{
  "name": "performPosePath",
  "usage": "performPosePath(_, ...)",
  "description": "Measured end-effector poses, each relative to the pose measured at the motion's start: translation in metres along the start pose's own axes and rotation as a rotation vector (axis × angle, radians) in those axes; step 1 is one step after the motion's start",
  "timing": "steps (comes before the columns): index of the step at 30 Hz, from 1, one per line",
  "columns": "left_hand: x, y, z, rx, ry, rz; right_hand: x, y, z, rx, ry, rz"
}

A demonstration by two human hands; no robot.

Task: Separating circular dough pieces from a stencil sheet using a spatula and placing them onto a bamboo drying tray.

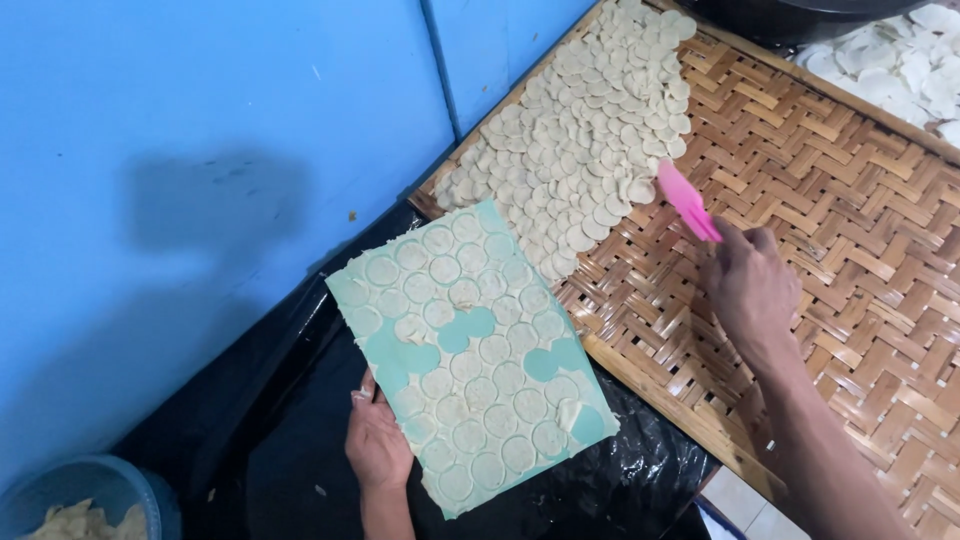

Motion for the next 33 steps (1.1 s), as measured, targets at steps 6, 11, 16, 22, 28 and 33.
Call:
performPosePath(6, 0.005, -0.014, -0.005, 0.118, 0.011, 0.069, 0.020, -0.018, 0.047, -0.122, -0.086, -0.170)
performPosePath(11, 0.007, -0.022, -0.007, 0.131, 0.012, 0.103, 0.103, -0.016, 0.102, 0.195, -0.227, -0.525)
performPosePath(16, 0.007, -0.022, -0.006, 0.120, 0.008, 0.099, 0.184, -0.036, 0.120, 0.409, -0.285, -0.409)
performPosePath(22, 0.004, -0.014, -0.002, 0.180, 0.038, 0.097, 0.231, -0.034, 0.121, 0.250, -0.508, -0.461)
performPosePath(28, 0.011, -0.030, -0.011, 0.128, 0.093, 0.066, 0.249, -0.028, 0.122, 0.203, -0.557, -0.328)
performPosePath(33, 0.015, -0.033, -0.014, 0.130, 0.085, 0.079, 0.259, -0.027, 0.117, 0.210, -0.544, -0.357)
Point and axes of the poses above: each hand's wrist, its own z-axis away from the middle knuckle, its own y-axis out of the palm, x = y × z, the point moved 3 cm from there along -z, towards the middle knuckle, and after that the axes turned 11 degrees about z, right-handed, at the moved point
